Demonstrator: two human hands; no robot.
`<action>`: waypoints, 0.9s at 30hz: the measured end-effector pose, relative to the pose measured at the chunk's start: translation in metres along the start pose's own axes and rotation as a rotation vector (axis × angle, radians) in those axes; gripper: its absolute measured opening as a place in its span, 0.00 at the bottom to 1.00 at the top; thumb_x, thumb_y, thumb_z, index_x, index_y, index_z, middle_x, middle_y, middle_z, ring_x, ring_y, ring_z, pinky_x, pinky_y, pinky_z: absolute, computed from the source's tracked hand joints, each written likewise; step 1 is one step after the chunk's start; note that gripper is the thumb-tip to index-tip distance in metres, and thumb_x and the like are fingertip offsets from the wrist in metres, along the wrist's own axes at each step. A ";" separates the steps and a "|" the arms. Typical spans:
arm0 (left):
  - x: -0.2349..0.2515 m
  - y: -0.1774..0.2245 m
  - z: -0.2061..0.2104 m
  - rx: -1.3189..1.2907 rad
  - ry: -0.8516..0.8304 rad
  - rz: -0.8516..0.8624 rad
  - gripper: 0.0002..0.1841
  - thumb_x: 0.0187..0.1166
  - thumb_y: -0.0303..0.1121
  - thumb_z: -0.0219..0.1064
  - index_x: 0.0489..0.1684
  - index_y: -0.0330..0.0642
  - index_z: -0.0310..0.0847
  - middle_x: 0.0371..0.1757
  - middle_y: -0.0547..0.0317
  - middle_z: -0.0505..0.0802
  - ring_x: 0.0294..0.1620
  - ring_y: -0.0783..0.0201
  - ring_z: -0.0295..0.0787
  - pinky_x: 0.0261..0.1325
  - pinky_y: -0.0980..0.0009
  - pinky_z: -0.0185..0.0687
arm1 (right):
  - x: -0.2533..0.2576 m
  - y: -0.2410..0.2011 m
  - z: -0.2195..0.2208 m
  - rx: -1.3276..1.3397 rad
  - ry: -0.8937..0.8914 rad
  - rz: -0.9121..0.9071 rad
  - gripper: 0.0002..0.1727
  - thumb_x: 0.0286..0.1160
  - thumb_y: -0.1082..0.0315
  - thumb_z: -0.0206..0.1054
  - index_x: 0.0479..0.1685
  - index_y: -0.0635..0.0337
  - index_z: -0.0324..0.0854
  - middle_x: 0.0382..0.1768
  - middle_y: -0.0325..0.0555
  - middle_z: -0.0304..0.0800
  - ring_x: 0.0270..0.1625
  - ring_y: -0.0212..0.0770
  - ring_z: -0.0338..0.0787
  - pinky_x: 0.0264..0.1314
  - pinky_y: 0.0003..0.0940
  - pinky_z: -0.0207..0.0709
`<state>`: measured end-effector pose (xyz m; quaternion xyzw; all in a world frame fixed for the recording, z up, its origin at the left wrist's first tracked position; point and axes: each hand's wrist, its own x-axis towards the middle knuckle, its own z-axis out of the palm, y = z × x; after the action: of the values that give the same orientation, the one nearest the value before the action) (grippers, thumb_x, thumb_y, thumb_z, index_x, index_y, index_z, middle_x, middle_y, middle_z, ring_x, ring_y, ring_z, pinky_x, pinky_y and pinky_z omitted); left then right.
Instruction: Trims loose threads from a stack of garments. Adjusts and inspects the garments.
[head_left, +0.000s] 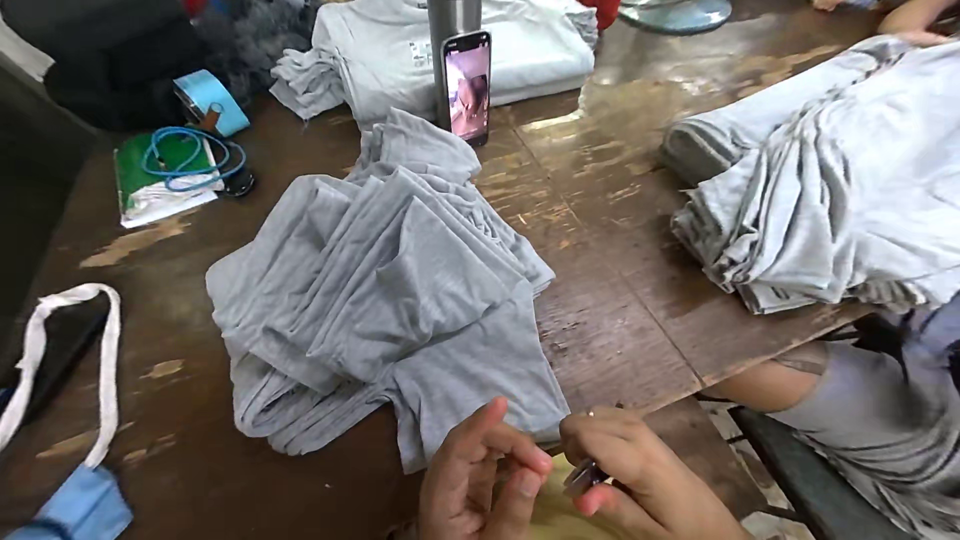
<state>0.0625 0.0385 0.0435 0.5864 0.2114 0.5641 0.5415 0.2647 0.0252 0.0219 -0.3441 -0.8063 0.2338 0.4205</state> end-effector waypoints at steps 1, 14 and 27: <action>-0.001 0.000 0.000 -0.003 0.008 -0.003 0.23 0.87 0.33 0.62 0.82 0.59 0.70 0.51 0.74 0.93 0.49 0.81 0.88 0.57 0.84 0.82 | 0.000 0.000 0.000 -0.007 0.000 0.000 0.31 0.92 0.41 0.45 0.30 0.57 0.73 0.22 0.43 0.75 0.26 0.35 0.79 0.30 0.27 0.73; -0.004 -0.003 0.001 -0.024 0.010 0.014 0.23 0.86 0.32 0.64 0.79 0.56 0.71 0.52 0.73 0.94 0.51 0.80 0.90 0.60 0.83 0.83 | 0.000 -0.003 0.003 -0.056 -0.008 0.007 0.31 0.92 0.41 0.43 0.29 0.57 0.73 0.21 0.42 0.73 0.24 0.35 0.76 0.27 0.27 0.70; -0.007 -0.003 -0.001 0.141 0.032 0.105 0.25 0.86 0.31 0.64 0.81 0.57 0.68 0.52 0.74 0.94 0.50 0.80 0.90 0.59 0.84 0.83 | 0.000 -0.004 0.005 -0.063 -0.022 0.010 0.31 0.92 0.41 0.44 0.29 0.56 0.72 0.20 0.41 0.71 0.23 0.34 0.75 0.25 0.27 0.68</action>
<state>0.0610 0.0338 0.0372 0.6243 0.2280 0.5848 0.4651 0.2592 0.0220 0.0218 -0.3586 -0.8160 0.2145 0.3994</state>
